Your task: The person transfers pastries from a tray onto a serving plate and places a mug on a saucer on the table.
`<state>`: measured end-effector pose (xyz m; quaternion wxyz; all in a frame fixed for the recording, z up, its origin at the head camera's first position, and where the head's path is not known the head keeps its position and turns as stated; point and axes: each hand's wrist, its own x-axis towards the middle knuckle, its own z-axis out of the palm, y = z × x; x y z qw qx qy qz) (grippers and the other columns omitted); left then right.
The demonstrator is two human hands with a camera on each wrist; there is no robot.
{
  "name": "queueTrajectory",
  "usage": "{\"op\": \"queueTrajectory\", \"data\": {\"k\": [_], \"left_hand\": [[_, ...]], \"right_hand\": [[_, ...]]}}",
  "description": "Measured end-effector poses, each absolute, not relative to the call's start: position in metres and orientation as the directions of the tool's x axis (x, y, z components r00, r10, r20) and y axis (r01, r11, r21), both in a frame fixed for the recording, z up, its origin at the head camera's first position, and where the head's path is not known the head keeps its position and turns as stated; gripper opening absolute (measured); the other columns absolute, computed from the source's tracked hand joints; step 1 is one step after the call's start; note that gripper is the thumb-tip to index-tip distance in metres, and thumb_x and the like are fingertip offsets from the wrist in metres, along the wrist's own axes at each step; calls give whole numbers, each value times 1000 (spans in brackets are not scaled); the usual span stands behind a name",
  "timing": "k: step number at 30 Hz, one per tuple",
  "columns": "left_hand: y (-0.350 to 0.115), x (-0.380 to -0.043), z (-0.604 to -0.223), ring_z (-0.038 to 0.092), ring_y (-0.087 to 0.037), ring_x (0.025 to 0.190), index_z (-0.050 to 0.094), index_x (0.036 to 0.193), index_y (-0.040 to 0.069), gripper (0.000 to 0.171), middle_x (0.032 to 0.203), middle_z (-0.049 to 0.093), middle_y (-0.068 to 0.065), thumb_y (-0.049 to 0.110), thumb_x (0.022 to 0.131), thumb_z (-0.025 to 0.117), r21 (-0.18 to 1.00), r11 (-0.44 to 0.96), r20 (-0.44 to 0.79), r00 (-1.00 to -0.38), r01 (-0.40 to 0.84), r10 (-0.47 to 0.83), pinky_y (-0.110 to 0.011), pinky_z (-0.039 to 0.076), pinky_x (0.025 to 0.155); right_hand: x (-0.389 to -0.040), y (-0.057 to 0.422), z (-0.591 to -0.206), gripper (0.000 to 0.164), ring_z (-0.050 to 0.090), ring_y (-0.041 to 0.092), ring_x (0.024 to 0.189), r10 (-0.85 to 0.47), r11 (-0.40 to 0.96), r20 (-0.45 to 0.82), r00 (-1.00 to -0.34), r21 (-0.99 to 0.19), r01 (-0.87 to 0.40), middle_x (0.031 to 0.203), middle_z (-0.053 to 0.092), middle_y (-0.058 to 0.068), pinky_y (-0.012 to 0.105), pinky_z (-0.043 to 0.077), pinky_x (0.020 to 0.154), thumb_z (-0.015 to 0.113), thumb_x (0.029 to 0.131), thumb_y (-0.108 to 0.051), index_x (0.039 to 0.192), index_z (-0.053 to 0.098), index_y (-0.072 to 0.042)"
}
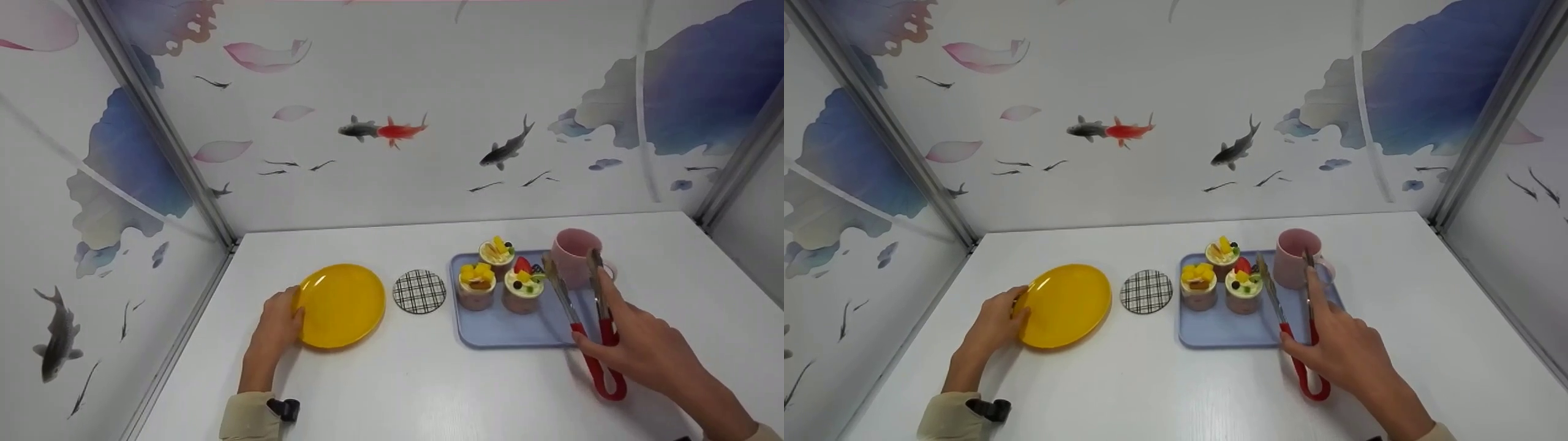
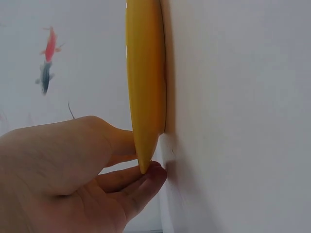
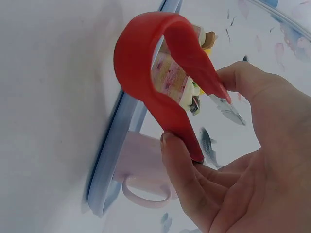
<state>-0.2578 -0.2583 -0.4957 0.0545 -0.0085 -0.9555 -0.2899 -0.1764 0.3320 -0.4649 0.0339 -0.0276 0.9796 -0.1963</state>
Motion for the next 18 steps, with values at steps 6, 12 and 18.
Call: {"op": "queueTrajectory", "data": {"k": [6,12,18], "left_hand": [[-259,-260,-495,61,-31,112,57,150,-7,46,126,69,-21,-2,105,61,540,841,82,-997,32,-15,-55,54,114],[-260,-261,-493,62,-31,111,56,150,-8,44,127,70,-22,3,108,59,552,833,78,-997,31,-14,-56,53,115],[-262,-263,-495,61,-29,106,58,150,-7,42,123,72,-20,4,109,57,576,817,76,-997,29,-18,-54,55,112]], "right_hand": [[-173,326,-468,135,73,39,96,-92,895,47,-995,-434,-103,118,68,27,54,69,73,84,90,-54,173,-17,-21],[-180,329,-469,114,71,36,99,-79,871,97,-992,-477,-116,129,65,30,49,70,71,91,84,-47,164,23,-4],[-188,338,-471,92,68,31,102,-116,835,163,-980,-518,-185,132,66,25,35,68,73,92,86,-42,151,43,0]]}}
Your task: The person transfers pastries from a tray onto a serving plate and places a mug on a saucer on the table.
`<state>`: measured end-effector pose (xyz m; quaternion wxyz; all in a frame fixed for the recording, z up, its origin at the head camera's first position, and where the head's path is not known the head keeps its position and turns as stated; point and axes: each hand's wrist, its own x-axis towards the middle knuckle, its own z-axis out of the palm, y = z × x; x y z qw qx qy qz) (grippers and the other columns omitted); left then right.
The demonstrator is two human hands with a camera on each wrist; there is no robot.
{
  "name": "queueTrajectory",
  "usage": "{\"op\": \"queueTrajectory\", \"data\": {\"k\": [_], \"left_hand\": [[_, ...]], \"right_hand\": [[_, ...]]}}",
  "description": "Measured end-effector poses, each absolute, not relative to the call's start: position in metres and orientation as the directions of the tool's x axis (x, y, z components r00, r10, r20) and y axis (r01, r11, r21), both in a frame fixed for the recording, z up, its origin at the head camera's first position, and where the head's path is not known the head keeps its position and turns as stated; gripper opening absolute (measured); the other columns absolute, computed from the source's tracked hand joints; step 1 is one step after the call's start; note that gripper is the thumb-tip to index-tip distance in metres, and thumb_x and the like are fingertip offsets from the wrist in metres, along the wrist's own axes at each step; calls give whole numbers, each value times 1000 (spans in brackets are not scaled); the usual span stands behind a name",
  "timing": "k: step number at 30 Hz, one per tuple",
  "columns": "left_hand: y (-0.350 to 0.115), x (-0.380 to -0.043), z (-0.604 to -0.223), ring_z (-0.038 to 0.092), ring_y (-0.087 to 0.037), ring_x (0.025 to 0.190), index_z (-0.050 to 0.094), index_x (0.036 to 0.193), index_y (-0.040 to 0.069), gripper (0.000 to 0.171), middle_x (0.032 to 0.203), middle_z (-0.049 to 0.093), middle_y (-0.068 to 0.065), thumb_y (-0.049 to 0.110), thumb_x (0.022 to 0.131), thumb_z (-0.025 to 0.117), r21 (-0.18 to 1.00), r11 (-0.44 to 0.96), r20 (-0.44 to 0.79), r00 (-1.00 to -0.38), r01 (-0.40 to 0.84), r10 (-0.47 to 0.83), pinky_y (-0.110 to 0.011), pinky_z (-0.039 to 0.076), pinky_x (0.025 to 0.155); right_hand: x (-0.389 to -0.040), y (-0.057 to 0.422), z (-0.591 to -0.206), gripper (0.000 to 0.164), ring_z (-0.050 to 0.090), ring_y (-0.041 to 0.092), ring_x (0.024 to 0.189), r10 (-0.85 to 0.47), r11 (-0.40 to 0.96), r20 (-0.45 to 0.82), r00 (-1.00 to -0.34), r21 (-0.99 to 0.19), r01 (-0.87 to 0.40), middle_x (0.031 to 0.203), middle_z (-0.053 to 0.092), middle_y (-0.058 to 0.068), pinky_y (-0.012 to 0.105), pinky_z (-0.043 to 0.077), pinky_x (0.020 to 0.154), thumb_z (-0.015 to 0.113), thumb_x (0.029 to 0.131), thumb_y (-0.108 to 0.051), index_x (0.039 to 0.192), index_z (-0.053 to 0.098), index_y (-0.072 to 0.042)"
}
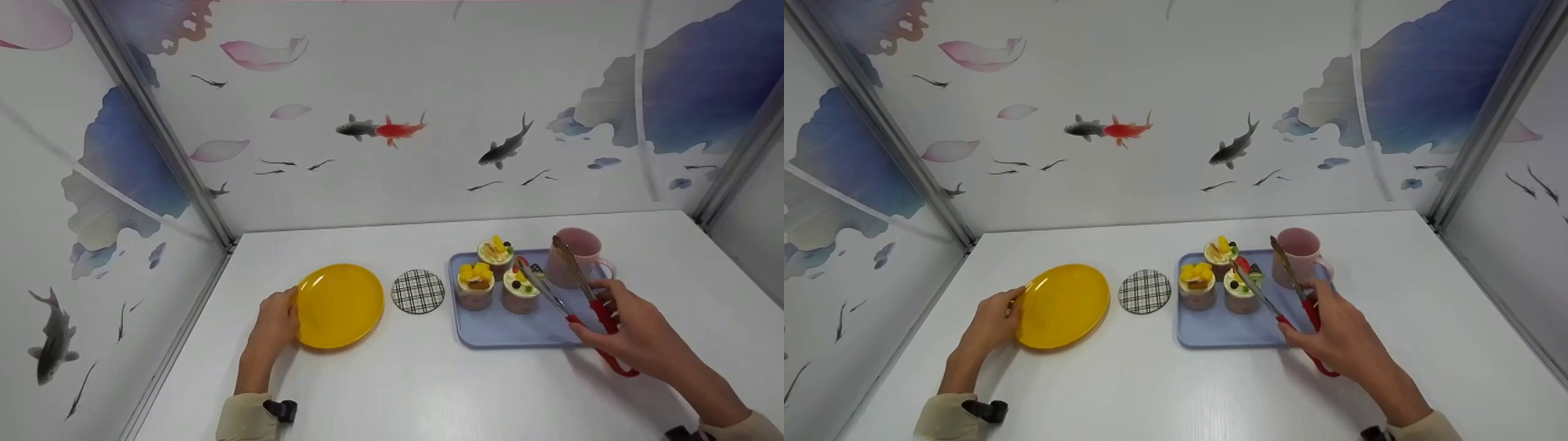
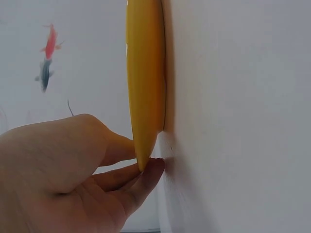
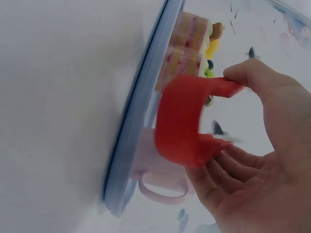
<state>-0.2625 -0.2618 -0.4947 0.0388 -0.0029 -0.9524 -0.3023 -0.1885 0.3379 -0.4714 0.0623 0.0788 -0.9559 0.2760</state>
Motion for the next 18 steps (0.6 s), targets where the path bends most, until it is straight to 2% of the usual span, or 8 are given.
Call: {"op": "queueTrajectory", "data": {"k": [3,6,8,11,15,18], "left_hand": [[-262,-262,-494,64,-32,115,54,153,-8,45,132,70,-24,4,110,57,590,807,65,-998,21,-21,-57,52,117],[-263,-262,-495,64,-37,127,50,156,-8,48,142,66,-27,3,110,56,597,802,42,-999,2,-29,-59,48,121],[-264,-263,-495,64,-38,131,48,157,-8,49,145,65,-27,2,110,56,598,802,25,-999,-12,-34,-59,47,123],[-263,-264,-495,63,-37,131,48,158,-7,51,146,64,-27,0,108,58,599,800,13,-999,-25,-40,-59,47,123],[-262,-263,-495,62,-36,132,47,160,-5,55,147,64,-24,-3,106,60,613,789,4,-999,-37,-50,-58,46,124],[-262,-263,-495,61,-35,133,46,161,-4,57,148,63,-24,-3,106,60,612,790,-5,-998,-49,-58,-57,45,125]], "right_hand": [[-194,342,-473,86,66,28,103,-135,811,191,-972,-543,-220,130,67,21,23,63,73,90,88,-45,150,48,-3],[-200,345,-475,83,61,28,105,-157,787,202,-967,-565,-246,131,65,18,18,58,73,88,90,-45,153,49,-7],[-202,346,-477,83,59,30,109,-162,781,196,-967,-573,-247,135,63,18,18,57,75,87,91,-45,155,49,-9],[-204,348,-480,83,57,35,117,-169,783,169,-971,-576,-236,143,59,20,27,62,83,85,93,-46,158,47,-11],[-206,348,-485,84,58,40,122,-163,785,133,-978,-583,-211,144,59,21,35,65,84,85,93,-45,159,46,-11],[-208,347,-489,83,59,39,120,-160,783,132,-978,-587,-207,141,61,20,25,61,79,85,92,-47,157,48,-12]]}}
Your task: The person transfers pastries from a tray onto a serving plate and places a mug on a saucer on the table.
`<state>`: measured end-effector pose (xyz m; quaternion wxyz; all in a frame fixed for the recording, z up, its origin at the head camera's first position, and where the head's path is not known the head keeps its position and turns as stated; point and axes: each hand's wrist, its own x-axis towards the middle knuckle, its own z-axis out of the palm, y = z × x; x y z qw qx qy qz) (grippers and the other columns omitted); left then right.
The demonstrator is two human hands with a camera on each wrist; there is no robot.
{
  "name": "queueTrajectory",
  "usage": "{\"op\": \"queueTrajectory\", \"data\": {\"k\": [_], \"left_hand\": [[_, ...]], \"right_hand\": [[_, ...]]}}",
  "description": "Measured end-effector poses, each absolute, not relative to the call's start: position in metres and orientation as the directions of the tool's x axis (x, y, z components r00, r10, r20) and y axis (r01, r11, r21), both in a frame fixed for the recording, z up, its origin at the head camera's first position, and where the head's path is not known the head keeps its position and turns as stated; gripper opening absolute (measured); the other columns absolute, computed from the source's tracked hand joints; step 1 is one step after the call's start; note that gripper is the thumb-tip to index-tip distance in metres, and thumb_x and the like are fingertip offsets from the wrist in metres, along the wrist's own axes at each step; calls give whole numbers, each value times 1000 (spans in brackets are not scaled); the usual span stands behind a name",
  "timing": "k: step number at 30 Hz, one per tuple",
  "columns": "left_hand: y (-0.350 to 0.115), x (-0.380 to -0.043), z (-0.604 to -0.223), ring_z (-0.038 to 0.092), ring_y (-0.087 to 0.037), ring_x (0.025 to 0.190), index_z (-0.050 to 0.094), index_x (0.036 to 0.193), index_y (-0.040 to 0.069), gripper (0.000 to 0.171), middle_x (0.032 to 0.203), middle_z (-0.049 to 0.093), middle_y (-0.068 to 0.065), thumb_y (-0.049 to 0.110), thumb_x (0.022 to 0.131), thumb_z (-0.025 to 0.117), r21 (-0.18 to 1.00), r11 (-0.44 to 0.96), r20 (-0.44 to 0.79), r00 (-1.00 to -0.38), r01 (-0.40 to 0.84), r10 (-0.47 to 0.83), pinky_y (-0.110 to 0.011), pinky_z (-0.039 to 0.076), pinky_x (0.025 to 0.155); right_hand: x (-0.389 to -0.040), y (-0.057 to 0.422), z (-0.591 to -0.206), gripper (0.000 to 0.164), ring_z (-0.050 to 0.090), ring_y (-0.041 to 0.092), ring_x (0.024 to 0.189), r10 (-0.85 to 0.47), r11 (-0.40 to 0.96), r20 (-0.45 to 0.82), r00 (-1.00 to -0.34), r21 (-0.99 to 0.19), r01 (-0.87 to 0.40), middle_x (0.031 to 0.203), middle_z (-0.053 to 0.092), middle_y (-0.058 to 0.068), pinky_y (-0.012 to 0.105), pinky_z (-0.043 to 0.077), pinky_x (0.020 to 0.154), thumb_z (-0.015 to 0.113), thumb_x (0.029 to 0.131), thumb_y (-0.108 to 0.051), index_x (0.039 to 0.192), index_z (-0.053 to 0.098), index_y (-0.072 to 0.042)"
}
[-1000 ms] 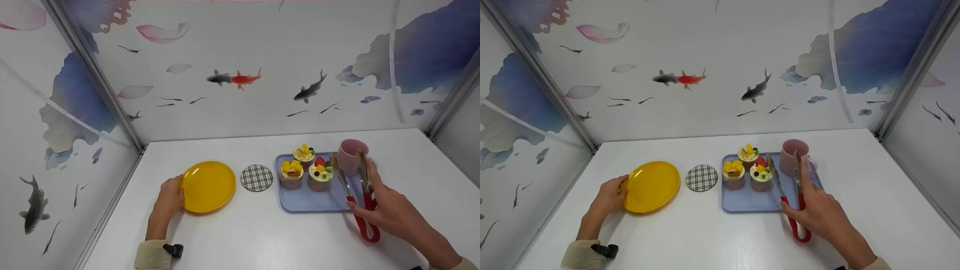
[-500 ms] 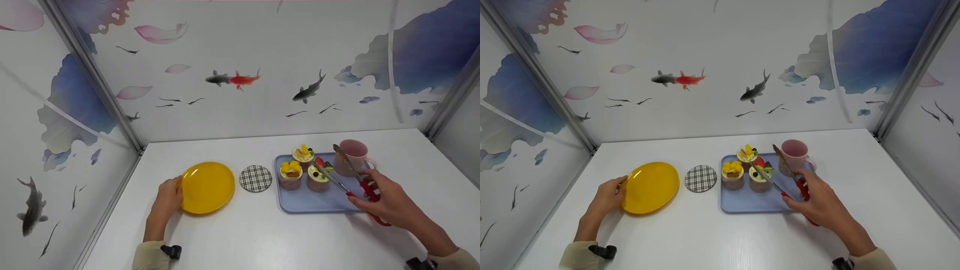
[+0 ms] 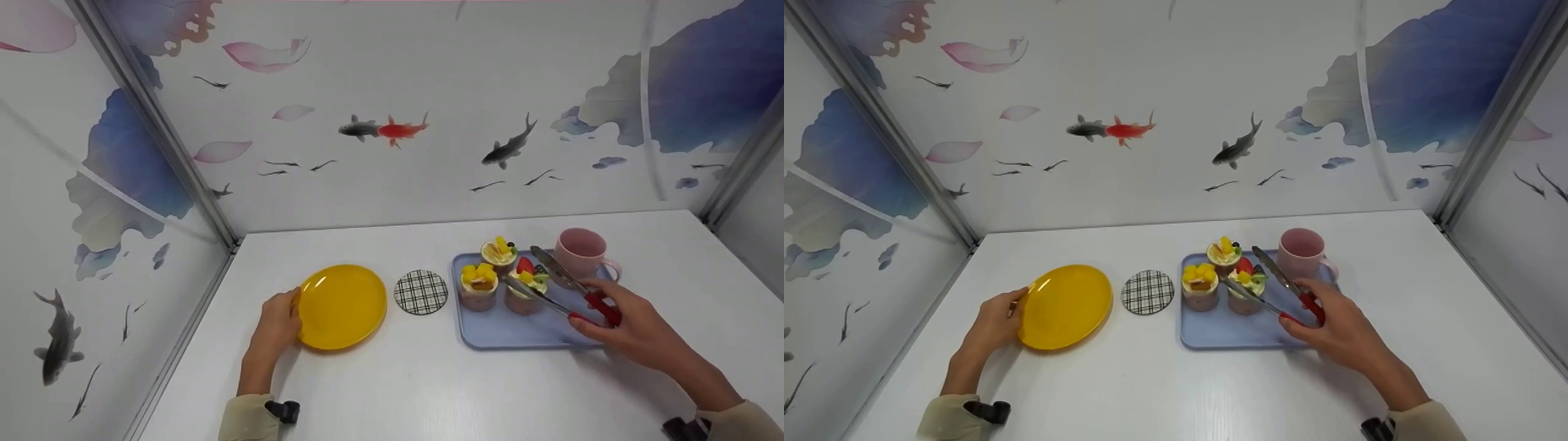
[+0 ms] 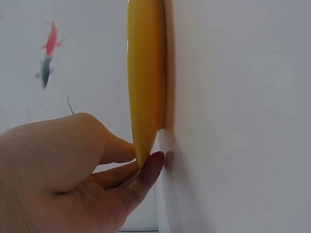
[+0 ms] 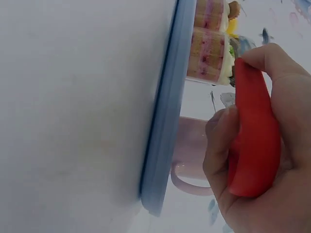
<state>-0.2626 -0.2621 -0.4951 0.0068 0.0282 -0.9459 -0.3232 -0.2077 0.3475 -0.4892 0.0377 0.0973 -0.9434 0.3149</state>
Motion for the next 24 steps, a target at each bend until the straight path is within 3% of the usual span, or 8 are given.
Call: {"op": "queueTrajectory", "data": {"k": [4,10,15,19,24], "left_hand": [[-261,-263,-496,61,-36,135,44,161,-4,57,149,62,-25,-2,106,60,604,795,-22,-998,-59,-58,-57,45,125],[-261,-265,-495,63,-35,127,46,159,-7,55,143,65,-27,-4,106,59,588,808,-4,-999,-38,-44,-57,47,123],[-261,-265,-493,61,-33,124,44,161,-6,60,146,63,-26,-7,103,60,584,809,-30,-998,-60,-52,-57,47,124],[-260,-264,-493,60,-35,131,44,161,-5,63,152,59,-27,-11,100,59,589,805,-34,-998,-68,-60,-58,44,125],[-260,-262,-494,61,-35,127,45,160,-6,63,148,61,-28,-12,99,59,585,810,-7,-999,-47,-53,-58,47,123]], "right_hand": [[-206,347,-492,76,59,33,112,-166,779,152,-974,-586,-224,130,65,14,18,55,72,85,91,-52,150,54,-14],[-207,344,-491,68,57,26,99,-156,786,176,-972,-574,-230,110,66,9,20,51,63,86,90,-52,139,61,-12],[-208,344,-491,69,58,26,99,-150,797,142,-978,-568,-205,110,66,9,20,52,64,86,89,-53,138,62,-11],[-208,344,-491,74,58,27,103,-152,808,97,-984,-561,-180,116,67,10,20,53,67,86,89,-56,141,61,-10],[-208,342,-493,76,57,26,102,-170,813,71,-983,-554,-180,117,68,10,21,52,66,83,90,-57,143,63,-7]]}}
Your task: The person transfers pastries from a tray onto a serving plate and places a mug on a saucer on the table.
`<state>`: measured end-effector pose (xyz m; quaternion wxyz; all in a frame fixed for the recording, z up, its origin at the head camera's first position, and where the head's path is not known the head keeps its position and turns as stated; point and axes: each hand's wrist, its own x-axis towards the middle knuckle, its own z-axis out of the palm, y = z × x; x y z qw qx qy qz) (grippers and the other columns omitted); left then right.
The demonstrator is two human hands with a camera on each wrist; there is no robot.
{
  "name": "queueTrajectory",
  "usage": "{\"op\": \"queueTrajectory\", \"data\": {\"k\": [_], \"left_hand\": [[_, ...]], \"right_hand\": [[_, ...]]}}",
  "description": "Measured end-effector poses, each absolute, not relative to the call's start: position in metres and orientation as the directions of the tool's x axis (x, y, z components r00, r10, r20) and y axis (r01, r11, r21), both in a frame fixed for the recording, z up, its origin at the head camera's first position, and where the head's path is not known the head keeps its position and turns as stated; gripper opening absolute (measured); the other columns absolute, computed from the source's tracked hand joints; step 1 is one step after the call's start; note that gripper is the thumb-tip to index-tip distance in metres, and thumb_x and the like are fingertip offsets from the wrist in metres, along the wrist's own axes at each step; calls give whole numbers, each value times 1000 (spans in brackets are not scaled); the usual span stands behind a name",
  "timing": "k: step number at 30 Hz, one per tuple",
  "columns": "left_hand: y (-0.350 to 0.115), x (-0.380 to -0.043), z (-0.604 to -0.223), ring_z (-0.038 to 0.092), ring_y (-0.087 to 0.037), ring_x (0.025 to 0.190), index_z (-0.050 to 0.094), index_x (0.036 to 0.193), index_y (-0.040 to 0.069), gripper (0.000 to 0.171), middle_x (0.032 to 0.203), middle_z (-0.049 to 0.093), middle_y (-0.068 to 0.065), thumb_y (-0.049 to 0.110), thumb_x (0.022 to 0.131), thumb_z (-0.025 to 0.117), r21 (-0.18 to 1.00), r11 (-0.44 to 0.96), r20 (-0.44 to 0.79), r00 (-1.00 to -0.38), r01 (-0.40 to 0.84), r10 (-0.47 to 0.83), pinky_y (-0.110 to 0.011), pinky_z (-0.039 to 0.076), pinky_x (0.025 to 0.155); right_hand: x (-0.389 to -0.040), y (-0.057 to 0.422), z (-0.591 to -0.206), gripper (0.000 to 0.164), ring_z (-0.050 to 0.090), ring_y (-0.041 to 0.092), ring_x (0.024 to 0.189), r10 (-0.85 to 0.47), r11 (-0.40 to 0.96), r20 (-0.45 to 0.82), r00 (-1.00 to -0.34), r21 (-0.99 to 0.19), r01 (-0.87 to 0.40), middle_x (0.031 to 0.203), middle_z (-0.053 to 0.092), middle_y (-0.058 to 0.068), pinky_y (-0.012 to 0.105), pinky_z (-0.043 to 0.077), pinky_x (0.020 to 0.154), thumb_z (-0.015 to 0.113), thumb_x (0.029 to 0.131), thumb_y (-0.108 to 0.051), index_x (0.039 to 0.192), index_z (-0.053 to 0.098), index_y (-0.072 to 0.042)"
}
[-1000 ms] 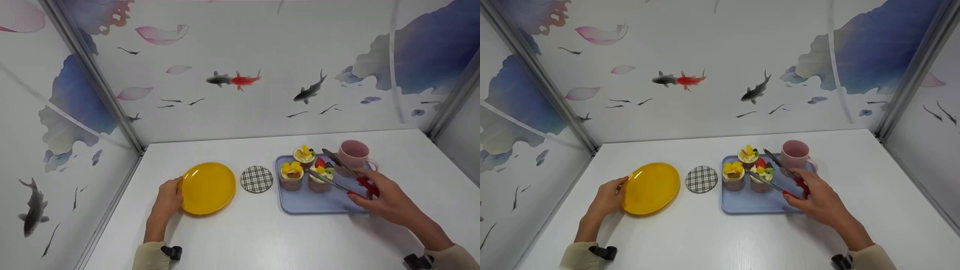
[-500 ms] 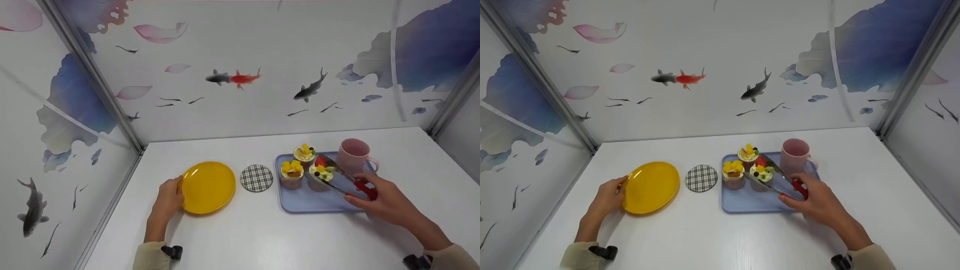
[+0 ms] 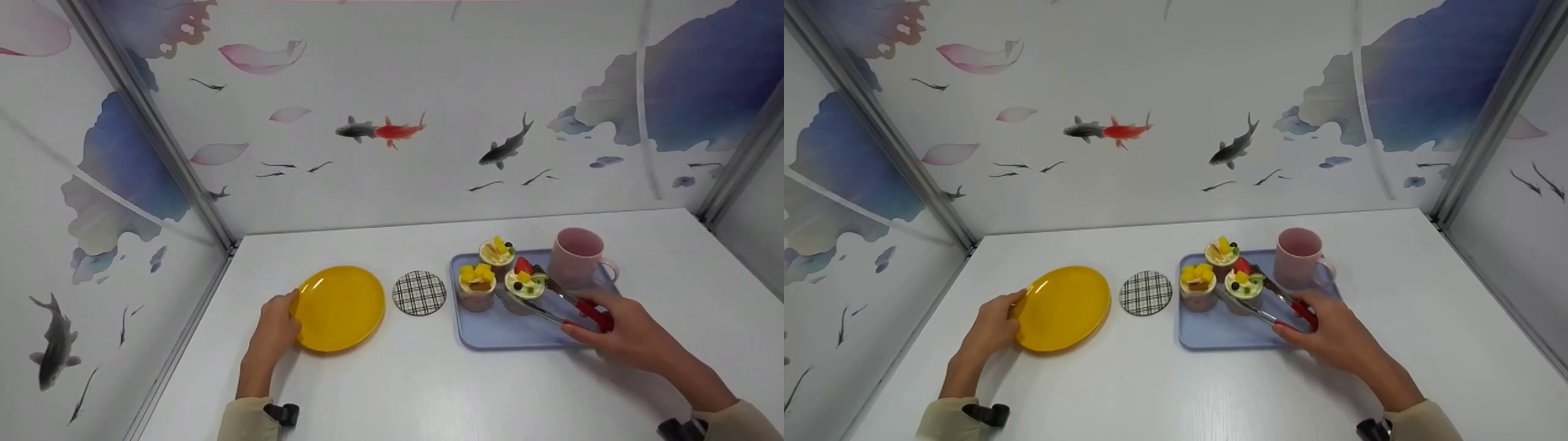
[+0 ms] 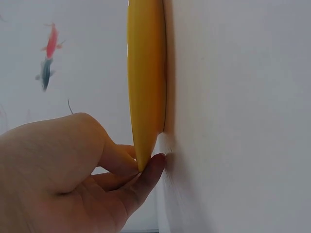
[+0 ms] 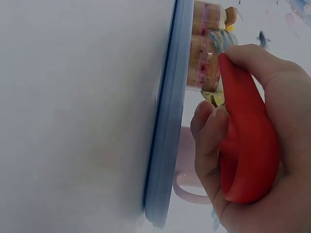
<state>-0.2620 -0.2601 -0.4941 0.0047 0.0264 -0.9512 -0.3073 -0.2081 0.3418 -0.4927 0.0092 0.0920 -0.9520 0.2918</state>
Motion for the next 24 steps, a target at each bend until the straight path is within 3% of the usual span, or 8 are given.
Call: {"op": "queueTrajectory", "data": {"k": [16,24], "left_hand": [[-260,-263,-494,61,-31,115,47,159,-6,62,143,65,-28,-12,98,59,581,813,13,-999,-34,-52,-55,53,116],[-262,-263,-497,59,-30,113,45,160,-6,64,144,64,-26,-11,99,60,594,803,-12,-998,-56,-61,-54,52,118]], "right_hand": [[-211,341,-496,72,57,22,97,-181,821,69,-981,-538,-190,111,68,6,21,45,65,86,90,-54,139,67,-4],[-211,340,-499,81,57,24,102,-152,823,38,-988,-549,-148,112,66,7,22,47,67,85,88,-59,142,62,-4]]}}
